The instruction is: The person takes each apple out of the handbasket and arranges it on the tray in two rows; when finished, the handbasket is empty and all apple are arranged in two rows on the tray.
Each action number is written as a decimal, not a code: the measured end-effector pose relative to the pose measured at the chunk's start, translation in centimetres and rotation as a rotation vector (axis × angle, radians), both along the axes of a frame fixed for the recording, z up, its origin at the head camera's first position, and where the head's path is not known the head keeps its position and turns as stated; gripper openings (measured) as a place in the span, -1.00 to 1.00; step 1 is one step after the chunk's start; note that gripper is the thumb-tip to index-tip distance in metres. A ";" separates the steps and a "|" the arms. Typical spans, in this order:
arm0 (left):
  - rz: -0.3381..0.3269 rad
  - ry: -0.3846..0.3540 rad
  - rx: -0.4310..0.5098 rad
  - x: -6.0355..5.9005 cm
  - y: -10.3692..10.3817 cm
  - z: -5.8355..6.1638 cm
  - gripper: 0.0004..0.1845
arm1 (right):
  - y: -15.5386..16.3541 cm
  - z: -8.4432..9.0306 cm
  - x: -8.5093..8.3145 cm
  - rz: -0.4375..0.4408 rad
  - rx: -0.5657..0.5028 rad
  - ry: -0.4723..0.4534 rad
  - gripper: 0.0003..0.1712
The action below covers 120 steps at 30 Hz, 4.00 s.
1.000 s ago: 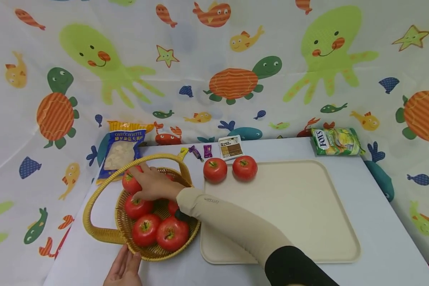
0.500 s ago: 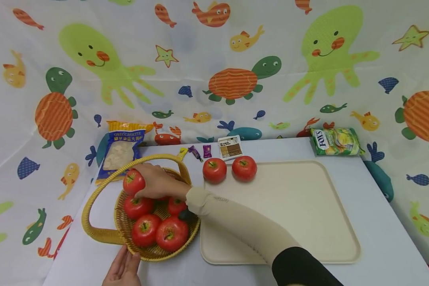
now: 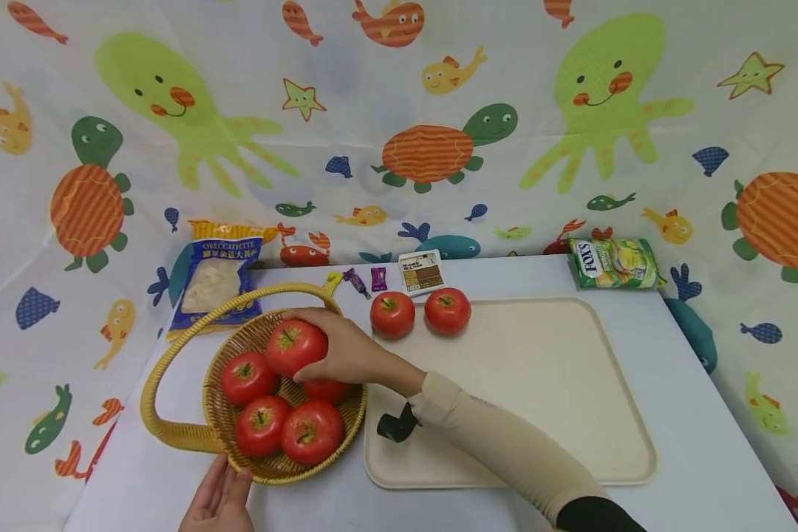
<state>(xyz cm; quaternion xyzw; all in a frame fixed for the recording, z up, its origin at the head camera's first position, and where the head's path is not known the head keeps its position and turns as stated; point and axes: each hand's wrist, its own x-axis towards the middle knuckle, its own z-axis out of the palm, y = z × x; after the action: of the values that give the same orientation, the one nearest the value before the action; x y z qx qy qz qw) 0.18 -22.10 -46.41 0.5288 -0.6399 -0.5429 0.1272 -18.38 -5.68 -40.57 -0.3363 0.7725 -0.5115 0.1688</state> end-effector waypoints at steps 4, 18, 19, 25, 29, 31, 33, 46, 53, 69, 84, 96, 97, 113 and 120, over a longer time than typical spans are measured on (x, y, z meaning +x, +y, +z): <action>-0.008 -0.006 0.004 0.0 0.0 0.2 -0.39 | 2.8 0.1 1.7 -0.007 -0.036 0.008 -0.10; -0.001 -0.017 0.009 -0.1 -0.1 0.3 -0.39 | 16.6 -0.1 4.0 -0.460 -0.118 0.038 -0.03; -0.005 -0.019 0.008 -0.1 -0.1 0.3 -0.39 | 17.7 -0.7 3.3 -0.519 -0.098 0.036 -0.02; -0.009 -0.033 0.016 0.0 -0.2 0.2 -0.38 | 22.9 -5.7 -0.8 -0.761 0.062 -0.016 0.01; -0.005 -0.033 0.021 0.0 -0.3 0.1 -0.38 | 24.3 -7.6 -2.0 -0.814 0.106 -0.028 -0.02; -0.011 -0.036 0.019 0.0 -0.3 0.2 -0.37 | 24.7 -8.1 -2.4 -0.823 0.112 -0.022 -0.04; -0.018 -0.040 0.020 0.0 -0.3 0.4 -0.37 | 24.9 -8.4 -2.7 -0.826 0.123 -0.019 -0.03; -0.052 -0.088 0.019 -0.1 -0.4 0.8 -0.38 | 25.3 -9.6 -2.9 -0.794 0.178 -0.051 0.03; -0.048 -0.064 0.028 -0.2 -0.3 0.8 -0.37 | 25.4 -9.7 -3.0 -0.764 0.198 -0.039 0.08; -0.033 -0.073 -0.002 -0.3 0.1 1.0 -0.40 | 17.7 0.7 1.5 -0.404 0.277 0.297 -0.07; -0.053 -0.077 0.032 -0.1 0.1 0.3 -0.37 | 3.8 -3.4 3.5 0.131 0.404 0.480 -0.21; -0.026 -0.032 0.008 0.0 0.1 0.2 -0.38 | 1.8 -1.5 4.7 0.477 0.526 0.390 -0.15; -0.027 -0.032 0.007 0.0 0.1 0.2 -0.38 | 1.5 -1.3 4.6 0.489 0.547 0.379 -0.13; -0.002 -0.006 -0.010 0.0 0.1 0.0 -0.40 | 1.2 -1.3 3.5 0.568 0.503 0.387 -0.17; 0.000 0.007 -0.019 0.0 0.0 -0.1 -0.41 | 0.8 -1.2 3.4 0.595 0.523 0.304 -0.12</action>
<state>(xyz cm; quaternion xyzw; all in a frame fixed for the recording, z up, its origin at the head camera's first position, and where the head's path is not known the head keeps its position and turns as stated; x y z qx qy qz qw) 0.14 -22.09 -46.47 0.5255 -0.6447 -0.5386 0.1344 -15.02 -4.92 -41.76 -0.5622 0.7616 -0.1715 0.2728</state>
